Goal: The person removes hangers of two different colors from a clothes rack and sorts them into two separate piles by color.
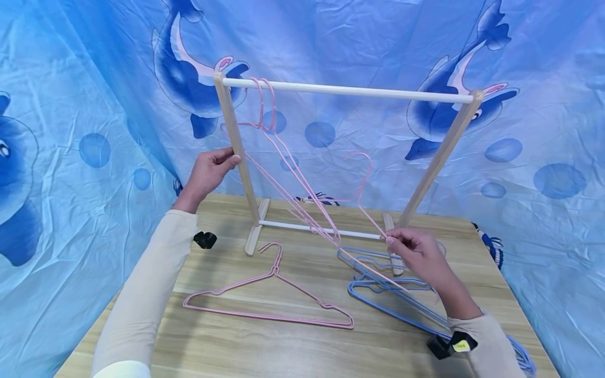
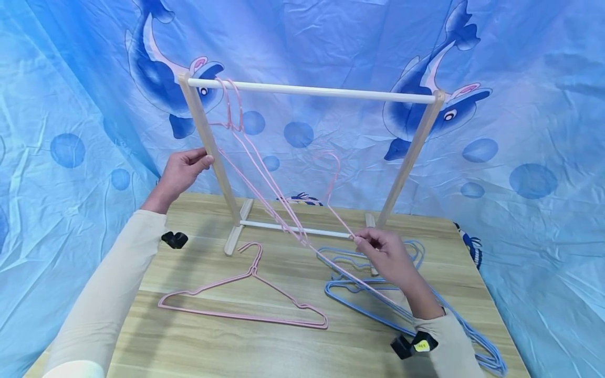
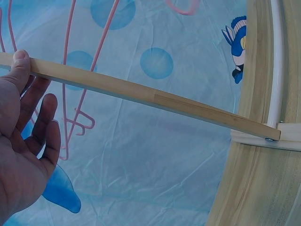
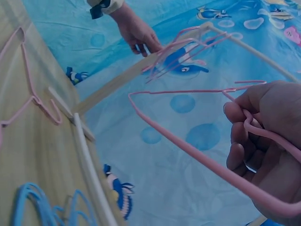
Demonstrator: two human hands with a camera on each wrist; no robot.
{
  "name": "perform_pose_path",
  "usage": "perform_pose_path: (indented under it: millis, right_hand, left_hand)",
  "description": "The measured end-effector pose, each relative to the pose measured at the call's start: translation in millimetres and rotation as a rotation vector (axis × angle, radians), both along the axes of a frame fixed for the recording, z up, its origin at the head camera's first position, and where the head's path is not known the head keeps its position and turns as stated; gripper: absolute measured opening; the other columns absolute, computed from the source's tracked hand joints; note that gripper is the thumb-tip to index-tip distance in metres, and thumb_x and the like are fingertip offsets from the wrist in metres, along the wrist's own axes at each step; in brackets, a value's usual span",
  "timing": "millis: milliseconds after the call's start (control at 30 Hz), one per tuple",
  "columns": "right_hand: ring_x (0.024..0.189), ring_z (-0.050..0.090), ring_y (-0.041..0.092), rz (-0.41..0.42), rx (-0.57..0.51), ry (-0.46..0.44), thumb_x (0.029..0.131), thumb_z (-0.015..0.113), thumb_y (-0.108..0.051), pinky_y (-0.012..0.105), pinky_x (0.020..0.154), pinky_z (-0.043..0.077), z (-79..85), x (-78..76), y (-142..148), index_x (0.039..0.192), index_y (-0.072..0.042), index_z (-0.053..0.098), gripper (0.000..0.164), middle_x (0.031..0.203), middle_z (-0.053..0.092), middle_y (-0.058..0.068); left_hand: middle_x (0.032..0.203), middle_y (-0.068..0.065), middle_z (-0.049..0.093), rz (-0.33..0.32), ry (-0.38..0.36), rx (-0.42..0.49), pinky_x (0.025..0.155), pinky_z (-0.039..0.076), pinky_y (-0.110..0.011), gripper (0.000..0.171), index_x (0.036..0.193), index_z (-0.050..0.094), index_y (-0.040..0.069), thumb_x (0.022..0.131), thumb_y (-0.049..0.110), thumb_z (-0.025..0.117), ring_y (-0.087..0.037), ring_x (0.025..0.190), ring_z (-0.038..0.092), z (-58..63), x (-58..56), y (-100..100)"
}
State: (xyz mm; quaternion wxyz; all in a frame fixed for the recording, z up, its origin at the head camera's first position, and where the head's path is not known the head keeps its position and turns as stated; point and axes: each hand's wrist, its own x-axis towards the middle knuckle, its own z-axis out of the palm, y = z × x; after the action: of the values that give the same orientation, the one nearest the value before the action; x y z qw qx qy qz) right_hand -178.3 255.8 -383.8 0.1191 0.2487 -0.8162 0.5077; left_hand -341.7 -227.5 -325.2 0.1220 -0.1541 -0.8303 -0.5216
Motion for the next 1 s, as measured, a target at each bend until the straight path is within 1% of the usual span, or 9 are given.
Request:
perform_pose_path:
  millis: [233,400,500,600,700,767,867,933,1000]
  right_hand:
    - [0.049,0.042,0.013,0.109,-0.077,-0.139,0.104,0.053,0.003,0.028,0.037,0.038,-24.4,5.6,-3.8,0.103,0.001,0.071,0.018,0.075,0.061,-0.004]
    - [0.048,0.039,0.010,0.125,-0.082,-0.193,0.105,0.053,0.001,0.027,0.037,0.037,-37.5,7.9,-8.8,0.103,0.003,0.071,0.018,0.074,0.059,-0.005]
    - [0.050,0.041,0.009,0.120,-0.067,-0.223,0.105,0.054,-0.001,0.026,0.040,0.039,-44.7,8.4,-13.3,0.105,0.005,0.071,0.018,0.075,0.060,-0.004]
    - [0.058,0.049,0.008,0.127,-0.059,-0.249,0.105,0.054,-0.002,0.026,0.045,0.043,-53.4,8.7,-17.8,0.107,0.008,0.071,0.019,0.079,0.063,-0.005]
    - [0.062,0.054,0.005,0.142,-0.069,-0.290,0.105,0.054,-0.004,0.023,0.047,0.045,-63.2,7.4,-24.1,0.107,0.009,0.071,0.021,0.082,0.066,-0.007]
    - [0.063,0.054,0.003,0.155,-0.088,-0.327,0.105,0.054,-0.004,0.020,0.047,0.043,-69.7,5.8,-29.3,0.107,0.009,0.071,0.022,0.079,0.065,-0.006]
    - [0.062,0.053,0.002,0.199,-0.113,-0.354,0.105,0.054,-0.004,0.018,0.048,0.042,-78.9,3.9,-37.3,0.106,0.012,0.070,0.023,0.078,0.065,-0.001]
    - [0.058,0.047,0.001,0.238,-0.139,-0.374,0.105,0.053,-0.003,0.017,0.045,0.037,-84.2,3.4,-42.7,0.106,0.015,0.068,0.023,0.073,0.061,0.001]
    - [0.056,0.045,0.000,0.273,-0.154,-0.382,0.105,0.052,-0.002,0.017,0.045,0.036,-88.3,3.0,-49.0,0.106,0.018,0.066,0.024,0.073,0.061,0.002]
  left_hand:
    - [0.138,-0.016,0.064,0.009,-0.002,-0.010,0.109,0.049,-0.047,0.049,0.142,0.063,0.014,0.102,0.042,0.061,-0.029,0.126,0.062,0.4,0.6,0.1]
    - [0.137,-0.016,0.065,0.009,-0.001,0.006,0.109,0.049,-0.046,0.046,0.140,0.065,0.014,0.102,0.039,0.062,-0.028,0.126,0.062,-0.1,0.1,0.0]
    - [0.138,-0.016,0.064,0.010,-0.007,0.008,0.109,0.049,-0.047,0.044,0.141,0.064,0.013,0.103,0.036,0.062,-0.029,0.126,0.062,0.9,0.6,0.3]
    - [0.138,-0.017,0.064,0.013,-0.013,0.009,0.108,0.049,-0.047,0.044,0.141,0.064,0.012,0.103,0.035,0.062,-0.029,0.126,0.062,2.3,2.1,0.8]
    - [0.137,-0.017,0.065,0.014,-0.014,0.011,0.108,0.049,-0.047,0.044,0.140,0.065,0.013,0.103,0.036,0.062,-0.028,0.125,0.062,3.8,4.1,1.6]
    - [0.138,-0.017,0.065,0.013,-0.014,0.009,0.108,0.049,-0.047,0.044,0.140,0.065,0.013,0.103,0.036,0.062,-0.028,0.125,0.062,3.7,4.3,1.6]
    - [0.138,-0.017,0.064,0.013,-0.010,0.008,0.108,0.049,-0.047,0.043,0.140,0.064,0.013,0.103,0.035,0.062,-0.029,0.125,0.062,2.8,3.1,1.7]
    - [0.137,-0.017,0.065,0.010,-0.006,0.010,0.108,0.049,-0.047,0.043,0.140,0.065,0.013,0.103,0.035,0.062,-0.028,0.125,0.063,2.4,2.2,1.8]
    - [0.137,-0.017,0.065,0.009,-0.003,0.014,0.108,0.050,-0.047,0.043,0.140,0.065,0.013,0.103,0.036,0.062,-0.028,0.124,0.063,2.1,1.1,2.0]
